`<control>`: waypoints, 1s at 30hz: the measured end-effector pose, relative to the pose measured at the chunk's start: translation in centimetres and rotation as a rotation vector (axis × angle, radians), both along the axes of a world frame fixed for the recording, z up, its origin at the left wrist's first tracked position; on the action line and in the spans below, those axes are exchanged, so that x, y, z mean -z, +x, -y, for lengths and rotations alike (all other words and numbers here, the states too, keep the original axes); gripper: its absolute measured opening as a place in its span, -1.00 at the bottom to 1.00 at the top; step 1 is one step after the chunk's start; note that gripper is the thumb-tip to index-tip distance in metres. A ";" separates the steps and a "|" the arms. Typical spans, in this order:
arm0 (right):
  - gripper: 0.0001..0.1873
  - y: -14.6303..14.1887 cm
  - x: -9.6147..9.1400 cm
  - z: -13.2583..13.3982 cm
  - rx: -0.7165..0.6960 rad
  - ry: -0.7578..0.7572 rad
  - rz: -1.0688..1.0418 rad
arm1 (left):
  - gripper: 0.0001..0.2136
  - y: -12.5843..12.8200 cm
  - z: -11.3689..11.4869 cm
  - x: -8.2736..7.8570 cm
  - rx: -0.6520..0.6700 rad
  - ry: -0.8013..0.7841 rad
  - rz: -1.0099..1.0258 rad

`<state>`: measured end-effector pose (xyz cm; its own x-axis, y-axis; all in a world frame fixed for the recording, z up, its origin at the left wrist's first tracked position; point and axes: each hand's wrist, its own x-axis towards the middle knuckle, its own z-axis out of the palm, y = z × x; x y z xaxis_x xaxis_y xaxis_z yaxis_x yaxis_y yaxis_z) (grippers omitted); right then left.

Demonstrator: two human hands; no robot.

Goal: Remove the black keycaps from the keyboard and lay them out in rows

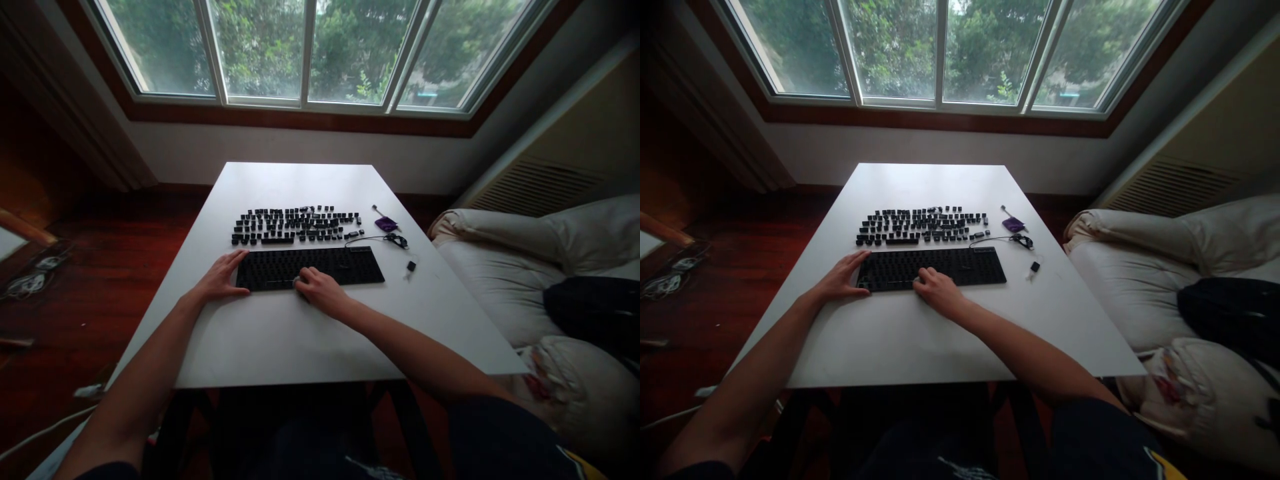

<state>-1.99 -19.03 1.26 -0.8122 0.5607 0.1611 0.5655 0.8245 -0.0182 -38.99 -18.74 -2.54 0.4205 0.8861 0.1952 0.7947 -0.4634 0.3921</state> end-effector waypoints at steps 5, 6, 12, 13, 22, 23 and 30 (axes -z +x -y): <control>-0.73 8.7 0.4 -0.2 0.175 -0.006 -0.022 | 0.05 0.2 0.2 -0.4 -0.006 -0.017 0.006; -0.70 10.8 0.4 -0.3 0.231 -0.014 -0.036 | 0.05 0.2 0.1 -0.3 -0.006 -0.018 0.005; -0.73 23.8 -0.1 -2.4 0.560 -0.104 0.024 | 0.09 -0.1 -0.3 0.3 -0.002 -0.010 0.001; -0.75 25.0 -0.2 -2.8 0.603 -0.085 0.028 | 0.10 -0.1 -0.4 0.3 -0.002 -0.008 0.001; -0.62 10.9 -2.3 -5.4 0.271 -0.075 -0.263 | 0.14 0.1 -0.1 0.0 -0.010 -0.009 0.030; -0.62 8.1 -2.4 -5.7 0.208 -0.074 -0.274 | 0.15 0.0 -0.2 0.0 -0.012 -0.011 0.034; -0.67 -9.6 -1.2 -7.3 -0.003 -0.040 -0.261 | 0.20 -0.1 -0.4 0.4 -0.024 -0.002 0.059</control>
<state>-11.58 -11.74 2.47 -0.7479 0.5680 0.3435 0.5347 0.8222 -0.1954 -39.13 -18.30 -2.95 0.3867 0.8962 0.2172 0.7810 -0.4436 0.4396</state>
